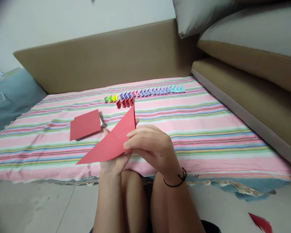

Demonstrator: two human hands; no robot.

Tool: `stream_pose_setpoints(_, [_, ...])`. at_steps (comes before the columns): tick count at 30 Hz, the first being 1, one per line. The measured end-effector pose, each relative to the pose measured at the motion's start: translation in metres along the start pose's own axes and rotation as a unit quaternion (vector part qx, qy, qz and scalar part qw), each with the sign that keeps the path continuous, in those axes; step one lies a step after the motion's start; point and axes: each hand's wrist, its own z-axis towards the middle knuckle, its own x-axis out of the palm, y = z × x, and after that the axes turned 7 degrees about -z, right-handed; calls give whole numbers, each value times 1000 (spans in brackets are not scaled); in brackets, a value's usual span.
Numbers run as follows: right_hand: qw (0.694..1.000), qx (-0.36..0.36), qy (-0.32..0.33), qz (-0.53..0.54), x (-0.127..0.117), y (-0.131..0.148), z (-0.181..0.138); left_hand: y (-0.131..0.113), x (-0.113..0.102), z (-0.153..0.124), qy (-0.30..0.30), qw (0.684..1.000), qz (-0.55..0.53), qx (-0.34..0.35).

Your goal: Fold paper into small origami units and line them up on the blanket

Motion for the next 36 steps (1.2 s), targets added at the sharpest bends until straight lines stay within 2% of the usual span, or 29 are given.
stream_pose_setpoints(3, [998,-29,50,-14,1,1,3,-8,2,-5,13,1000,-23,-6])
stream_pose_setpoints(8, [995,-39,87,-14,1,4,4,-11,2,-9,82,990,-108,-28])
stream_pose_setpoints(11, [992,-16,119,30,-5,1,1,-12,-3,-12,104,985,-139,-18])
stream_pose_setpoints(15, [978,44,178,98,-19,-10,-5,-13,-10,-14,116,988,-91,-43])
stream_pose_setpoints(20, [958,108,228,135,-35,-19,-13,-7,-7,-11,74,996,-20,-56])
stream_pose_setpoints(24, [951,145,240,130,-40,-20,-17,-4,-5,-8,31,998,37,-29])
stream_pose_setpoints(29, [951,149,241,125,-43,-19,-19,-4,-6,-7,-17,996,90,21])
stream_pose_setpoints(36, [947,156,244,138,-44,-22,-21,-1,-7,-5,-58,995,75,27])
